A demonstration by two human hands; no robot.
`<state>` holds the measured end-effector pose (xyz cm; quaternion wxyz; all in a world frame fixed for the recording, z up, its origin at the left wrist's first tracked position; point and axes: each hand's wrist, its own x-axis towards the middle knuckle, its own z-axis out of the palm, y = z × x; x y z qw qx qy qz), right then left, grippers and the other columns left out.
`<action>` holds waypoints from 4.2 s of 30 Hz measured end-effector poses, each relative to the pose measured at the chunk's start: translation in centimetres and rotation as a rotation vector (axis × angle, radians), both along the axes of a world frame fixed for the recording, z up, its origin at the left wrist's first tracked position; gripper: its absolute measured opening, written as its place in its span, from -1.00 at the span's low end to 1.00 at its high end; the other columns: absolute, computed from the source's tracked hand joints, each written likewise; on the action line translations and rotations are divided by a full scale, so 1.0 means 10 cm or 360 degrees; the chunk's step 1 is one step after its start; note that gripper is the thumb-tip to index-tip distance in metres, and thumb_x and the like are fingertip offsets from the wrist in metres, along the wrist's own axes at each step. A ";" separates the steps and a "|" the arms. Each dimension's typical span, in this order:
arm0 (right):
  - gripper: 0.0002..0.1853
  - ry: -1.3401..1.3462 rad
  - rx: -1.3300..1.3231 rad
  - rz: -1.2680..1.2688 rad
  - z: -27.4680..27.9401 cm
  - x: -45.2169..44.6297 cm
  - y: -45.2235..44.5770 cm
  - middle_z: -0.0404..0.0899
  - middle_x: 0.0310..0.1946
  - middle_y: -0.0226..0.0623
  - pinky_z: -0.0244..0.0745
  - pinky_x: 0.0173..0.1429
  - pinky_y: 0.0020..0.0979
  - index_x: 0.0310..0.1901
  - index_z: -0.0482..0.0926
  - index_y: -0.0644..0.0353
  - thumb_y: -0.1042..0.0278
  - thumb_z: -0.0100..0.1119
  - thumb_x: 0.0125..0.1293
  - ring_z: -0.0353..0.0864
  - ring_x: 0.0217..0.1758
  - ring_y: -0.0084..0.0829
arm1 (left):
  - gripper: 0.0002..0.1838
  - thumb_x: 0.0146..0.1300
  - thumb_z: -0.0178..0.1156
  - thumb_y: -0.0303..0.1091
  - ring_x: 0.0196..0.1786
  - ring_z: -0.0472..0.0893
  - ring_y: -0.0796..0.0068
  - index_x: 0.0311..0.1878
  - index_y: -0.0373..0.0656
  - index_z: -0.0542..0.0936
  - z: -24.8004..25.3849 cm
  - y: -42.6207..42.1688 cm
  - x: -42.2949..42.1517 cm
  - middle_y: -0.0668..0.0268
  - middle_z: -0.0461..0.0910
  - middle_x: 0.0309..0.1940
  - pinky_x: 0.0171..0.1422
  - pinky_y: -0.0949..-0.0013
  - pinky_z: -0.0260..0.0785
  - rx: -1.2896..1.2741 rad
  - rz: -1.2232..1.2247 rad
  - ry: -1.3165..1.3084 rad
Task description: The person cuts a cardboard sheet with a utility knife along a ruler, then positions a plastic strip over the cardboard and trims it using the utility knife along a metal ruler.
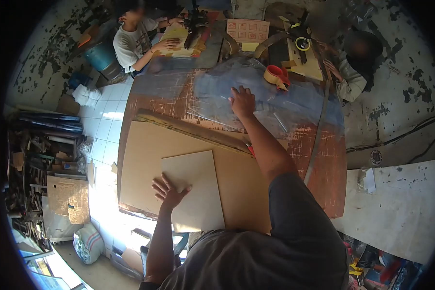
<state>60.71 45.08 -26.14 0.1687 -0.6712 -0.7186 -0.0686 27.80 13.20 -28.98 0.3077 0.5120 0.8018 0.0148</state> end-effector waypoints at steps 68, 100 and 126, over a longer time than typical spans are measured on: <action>-0.50 0.0332 -0.0241 -0.0173 -0.22 1.64 -0.37 0.33 0.48 -0.24 0.26 0.49 -0.01 0.39 0.43 -0.12 -0.04 0.00 0.50 0.30 0.51 -0.10 | 0.61 -0.12 0.34 0.60 0.54 -0.81 -0.28 0.55 -0.01 -0.65 0.07 0.09 0.02 -0.25 -0.89 0.47 0.54 -0.46 -0.58 -0.0204 0.0085 0.0050; -0.42 0.0449 0.0043 -0.0136 -0.20 1.65 -0.47 0.41 0.37 -0.04 0.34 0.44 -0.02 0.37 0.41 0.09 0.17 0.26 0.36 0.39 0.43 0.00 | 0.59 -0.13 0.34 0.60 0.54 -0.69 -0.47 0.59 -0.03 -0.55 0.04 0.04 0.03 -0.38 -0.75 0.49 0.47 -0.60 -0.48 -0.0010 0.0042 0.0079; -0.65 0.0810 -0.0119 -0.0068 -0.07 0.84 -2.79 0.53 -0.15 -0.11 0.52 0.03 -0.12 -0.04 0.56 0.24 0.42 0.43 0.15 0.58 -0.08 -0.06 | 0.59 -0.14 0.37 0.58 0.55 -0.71 -0.39 0.60 -0.02 -0.53 0.01 0.04 0.02 -0.33 -0.74 0.52 0.50 -0.54 -0.53 -0.0004 0.0082 0.0083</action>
